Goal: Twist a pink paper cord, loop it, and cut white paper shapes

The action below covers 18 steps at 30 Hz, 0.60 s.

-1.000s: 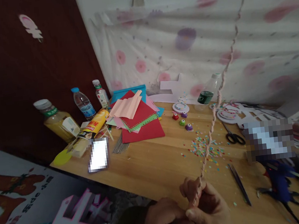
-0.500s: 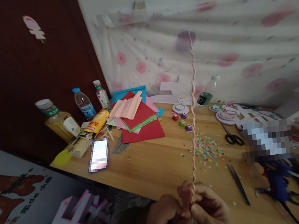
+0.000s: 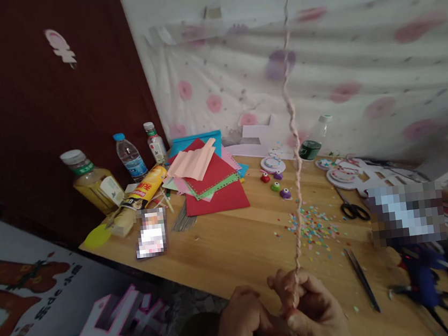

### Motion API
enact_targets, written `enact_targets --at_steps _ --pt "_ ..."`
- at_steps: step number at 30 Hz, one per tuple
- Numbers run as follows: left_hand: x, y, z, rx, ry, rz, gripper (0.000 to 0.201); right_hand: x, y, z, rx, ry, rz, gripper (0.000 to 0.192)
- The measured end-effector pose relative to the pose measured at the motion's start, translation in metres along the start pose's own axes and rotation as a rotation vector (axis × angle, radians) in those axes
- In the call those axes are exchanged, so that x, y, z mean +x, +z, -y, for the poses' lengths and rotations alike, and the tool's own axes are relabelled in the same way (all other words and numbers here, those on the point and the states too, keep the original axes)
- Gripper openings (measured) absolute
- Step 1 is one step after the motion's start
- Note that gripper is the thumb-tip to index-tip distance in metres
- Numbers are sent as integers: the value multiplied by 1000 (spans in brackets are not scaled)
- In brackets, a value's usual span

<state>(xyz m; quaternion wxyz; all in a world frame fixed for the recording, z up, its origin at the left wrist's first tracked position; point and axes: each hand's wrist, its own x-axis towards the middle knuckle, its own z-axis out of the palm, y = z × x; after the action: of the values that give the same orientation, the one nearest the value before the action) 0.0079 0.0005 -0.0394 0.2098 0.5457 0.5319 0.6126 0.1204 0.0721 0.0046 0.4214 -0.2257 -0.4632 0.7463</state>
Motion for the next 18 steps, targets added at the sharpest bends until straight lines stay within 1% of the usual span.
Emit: enact_targets --at_steps 3,5,8,10,11,14,16,18 --pt "2 -6 2 27 113 -77 44 1 -3 -2 -30 -34 -7 26" --pt "5 -13 -3 34 137 -54 44 2 -6 -3 -65 -59 12 26" --pt "9 -20 -11 56 63 40 43 4 -11 -6 -103 -98 46 27" --pt "10 -19 -8 76 -1 75 40 4 -13 -7 -118 -108 39 28" --pt "10 -16 -4 83 -31 102 38 5 -14 -8 -126 -109 37 29" --pt "10 -4 15 90 -95 241 30 4 -13 -6 -128 -113 37 33" --pt "9 1 25 86 -134 284 28 3 -10 -1 -119 -109 51 31" --pt "6 4 29 83 -173 302 29 2 -7 5 -105 -78 105 23"
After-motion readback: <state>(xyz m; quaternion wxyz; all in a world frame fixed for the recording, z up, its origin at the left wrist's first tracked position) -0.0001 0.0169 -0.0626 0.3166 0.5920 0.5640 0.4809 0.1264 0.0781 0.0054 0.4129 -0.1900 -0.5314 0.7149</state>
